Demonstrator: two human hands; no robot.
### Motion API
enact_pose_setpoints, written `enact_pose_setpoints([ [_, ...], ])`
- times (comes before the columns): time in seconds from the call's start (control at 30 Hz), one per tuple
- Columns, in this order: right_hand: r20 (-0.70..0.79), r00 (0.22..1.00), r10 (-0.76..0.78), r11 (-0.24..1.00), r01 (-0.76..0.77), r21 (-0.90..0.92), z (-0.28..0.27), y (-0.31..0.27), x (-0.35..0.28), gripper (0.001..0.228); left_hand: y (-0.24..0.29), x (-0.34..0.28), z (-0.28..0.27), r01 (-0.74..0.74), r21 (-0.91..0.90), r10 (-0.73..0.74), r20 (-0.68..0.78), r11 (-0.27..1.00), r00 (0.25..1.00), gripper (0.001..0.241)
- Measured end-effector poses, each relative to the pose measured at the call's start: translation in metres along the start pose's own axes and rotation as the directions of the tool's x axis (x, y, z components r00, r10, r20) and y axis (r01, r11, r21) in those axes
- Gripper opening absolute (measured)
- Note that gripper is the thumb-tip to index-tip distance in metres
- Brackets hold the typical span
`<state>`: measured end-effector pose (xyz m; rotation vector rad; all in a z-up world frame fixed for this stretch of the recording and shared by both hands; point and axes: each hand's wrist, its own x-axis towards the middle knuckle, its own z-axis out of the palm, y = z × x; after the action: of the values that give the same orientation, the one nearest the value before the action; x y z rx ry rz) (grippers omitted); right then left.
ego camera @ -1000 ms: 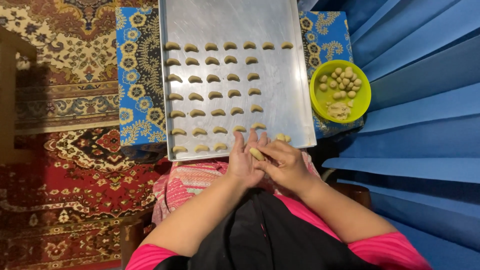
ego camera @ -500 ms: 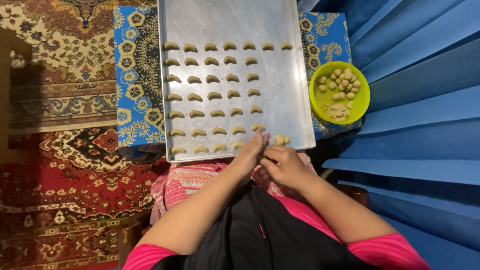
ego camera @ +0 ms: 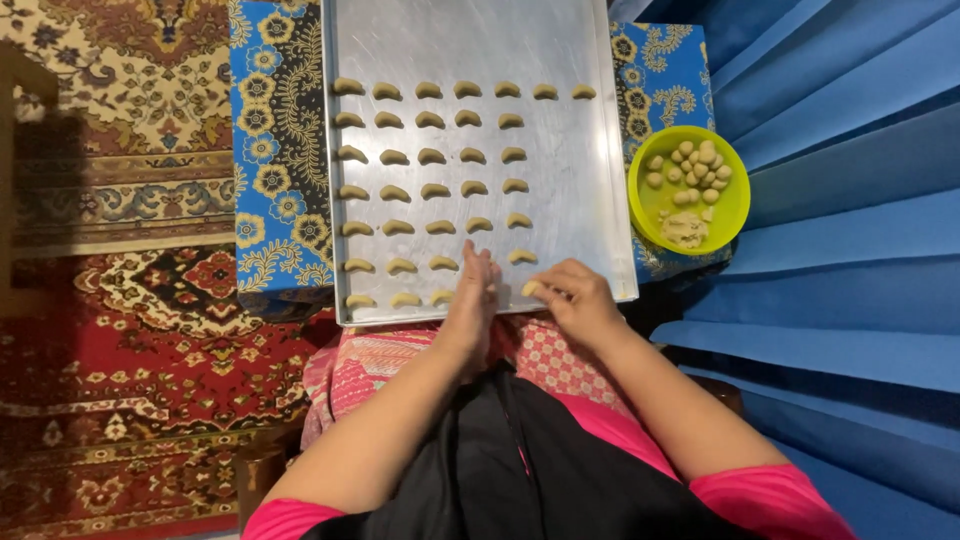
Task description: Hand-shaping small pieces of dough into crescent shapes and arranging them on a metal baking sheet.
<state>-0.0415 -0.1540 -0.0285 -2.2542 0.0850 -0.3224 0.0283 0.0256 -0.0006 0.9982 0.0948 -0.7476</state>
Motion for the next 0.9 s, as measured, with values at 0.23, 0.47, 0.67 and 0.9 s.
enact_pose_setpoints([
  [0.23, 0.019, 0.987, 0.160, 0.983, -0.157, -0.099, 0.020, 0.036, -0.001, 0.019, -0.016, 0.014, -0.031, 0.102, -0.108, -0.113, -0.101, 0.989, 0.988, 0.081],
  [0.47, 0.172, 0.954, 0.247, 0.894, -0.156, -0.419, 0.030, 0.046, 0.003, 0.024, -0.035, 0.022, -0.034, 0.174, -0.052, -0.180, -0.190, 0.983, 0.965, 0.069],
  [0.67, 0.211, 0.954, 0.215, 0.831, -0.066, -0.552, 0.035, 0.050, 0.003, 0.024, -0.050, 0.029, -0.040, 0.226, -0.022, -0.226, -0.200, 0.974, 0.953, 0.062],
  [0.9, 0.209, 0.940, 0.270, 0.851, -0.131, -0.509, 0.023, 0.037, 0.004, 0.035, -0.047, 0.024, -0.038, 0.260, -0.009, -0.256, -0.197, 0.966, 0.946, 0.065],
])
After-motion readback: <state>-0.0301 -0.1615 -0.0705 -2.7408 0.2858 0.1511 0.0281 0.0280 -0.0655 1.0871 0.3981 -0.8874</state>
